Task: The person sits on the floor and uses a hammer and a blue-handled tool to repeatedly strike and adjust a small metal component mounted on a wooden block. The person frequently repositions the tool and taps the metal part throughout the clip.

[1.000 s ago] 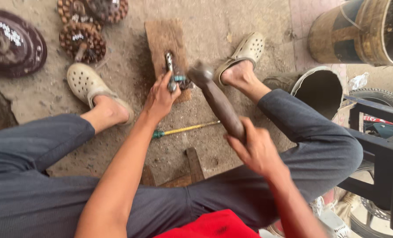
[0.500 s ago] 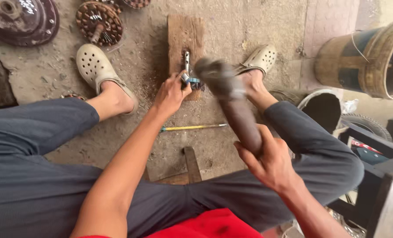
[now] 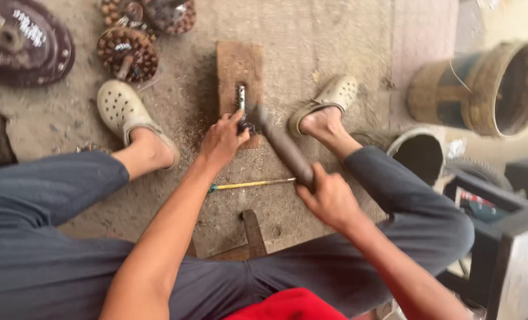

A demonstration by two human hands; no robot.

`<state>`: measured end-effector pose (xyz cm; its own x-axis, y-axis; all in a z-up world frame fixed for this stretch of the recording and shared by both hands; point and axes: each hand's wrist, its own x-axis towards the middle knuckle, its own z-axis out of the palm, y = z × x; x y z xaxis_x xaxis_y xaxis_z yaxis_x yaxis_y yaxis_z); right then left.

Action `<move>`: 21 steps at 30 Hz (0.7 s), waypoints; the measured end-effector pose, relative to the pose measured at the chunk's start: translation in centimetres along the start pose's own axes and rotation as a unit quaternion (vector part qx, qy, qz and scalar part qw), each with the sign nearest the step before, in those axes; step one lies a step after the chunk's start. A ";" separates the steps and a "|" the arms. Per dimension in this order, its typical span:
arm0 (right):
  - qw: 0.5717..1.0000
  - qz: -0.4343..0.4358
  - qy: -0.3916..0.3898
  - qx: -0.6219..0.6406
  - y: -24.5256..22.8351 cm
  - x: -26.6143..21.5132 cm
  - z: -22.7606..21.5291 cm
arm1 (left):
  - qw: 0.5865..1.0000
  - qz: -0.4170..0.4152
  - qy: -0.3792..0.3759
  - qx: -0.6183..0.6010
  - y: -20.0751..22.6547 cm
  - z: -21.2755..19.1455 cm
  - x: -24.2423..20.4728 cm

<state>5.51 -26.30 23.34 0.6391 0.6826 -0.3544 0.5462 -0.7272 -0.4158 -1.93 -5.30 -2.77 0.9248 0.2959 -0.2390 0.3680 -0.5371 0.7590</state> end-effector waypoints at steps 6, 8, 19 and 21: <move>0.984 0.008 0.041 0.174 0.5 -1.8 0.9 | 0.999 0.010 0.007 -0.049 -0.5 0.5 -2.0; 0.992 -0.041 0.032 0.111 0.2 -1.3 1.5 | 0.999 -0.004 -0.001 -0.053 -0.2 0.0 -1.2; 0.890 0.316 -0.019 0.327 2.6 -5.6 3.6 | 0.908 -0.176 0.127 -0.358 1.2 0.9 2.0; 0.858 0.343 -0.021 0.381 2.5 -6.0 4.3 | 0.883 -0.099 0.193 -0.417 1.3 2.0 3.3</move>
<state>0.71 -31.88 20.78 0.6398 0.1270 -0.7580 -0.4739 -0.7113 -0.5192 1.82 -6.61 -3.74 0.6895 0.6523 -0.3148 0.1714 0.2754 0.9459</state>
